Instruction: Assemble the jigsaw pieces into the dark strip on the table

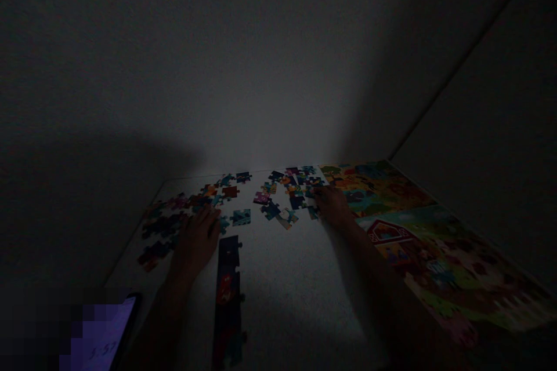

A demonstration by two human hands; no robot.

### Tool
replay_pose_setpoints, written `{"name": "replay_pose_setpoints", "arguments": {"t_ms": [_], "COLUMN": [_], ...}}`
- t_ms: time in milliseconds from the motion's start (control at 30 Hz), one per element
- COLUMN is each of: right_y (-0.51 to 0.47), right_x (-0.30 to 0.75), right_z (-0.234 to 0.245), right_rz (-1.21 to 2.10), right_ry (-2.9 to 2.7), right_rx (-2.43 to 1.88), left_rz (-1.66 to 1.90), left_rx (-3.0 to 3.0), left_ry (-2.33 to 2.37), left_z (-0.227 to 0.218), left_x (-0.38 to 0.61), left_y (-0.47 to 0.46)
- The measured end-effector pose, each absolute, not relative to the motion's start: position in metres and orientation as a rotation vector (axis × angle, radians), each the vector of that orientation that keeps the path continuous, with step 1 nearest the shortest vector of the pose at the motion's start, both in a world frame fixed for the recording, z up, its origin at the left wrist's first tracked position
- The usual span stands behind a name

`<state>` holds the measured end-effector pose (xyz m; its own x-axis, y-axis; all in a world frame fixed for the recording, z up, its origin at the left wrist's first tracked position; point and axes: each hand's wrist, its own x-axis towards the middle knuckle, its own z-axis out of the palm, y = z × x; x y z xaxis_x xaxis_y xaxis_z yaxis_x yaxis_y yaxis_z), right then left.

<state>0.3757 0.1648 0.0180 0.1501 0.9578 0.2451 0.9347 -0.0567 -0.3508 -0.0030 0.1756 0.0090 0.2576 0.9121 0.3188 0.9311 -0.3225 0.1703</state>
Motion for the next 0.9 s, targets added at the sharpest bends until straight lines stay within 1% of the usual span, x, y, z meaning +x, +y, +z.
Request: {"name": "replay_pose_setpoints", "arguments": {"t_ms": [300, 600, 900], "right_y": [0.166, 0.170, 0.172], "right_x": [0.378, 0.380, 0.376], "right_z": [0.013, 0.005, 0.007], "right_rz": [0.106, 0.095, 0.128], "right_ry": [-1.814, -1.766, -1.687], "right_rx": [-1.961, -1.942, -1.907], "left_rz": [-0.669, -0.640, -0.616], "left_rx": [-2.462, -2.473, -2.447], "left_ry": [-1.782, -1.789, -1.867], "left_z": [0.003, 0.005, 0.013], "left_x": [-0.005, -0.005, 0.002], "left_y": [0.179, 0.177, 0.167]}}
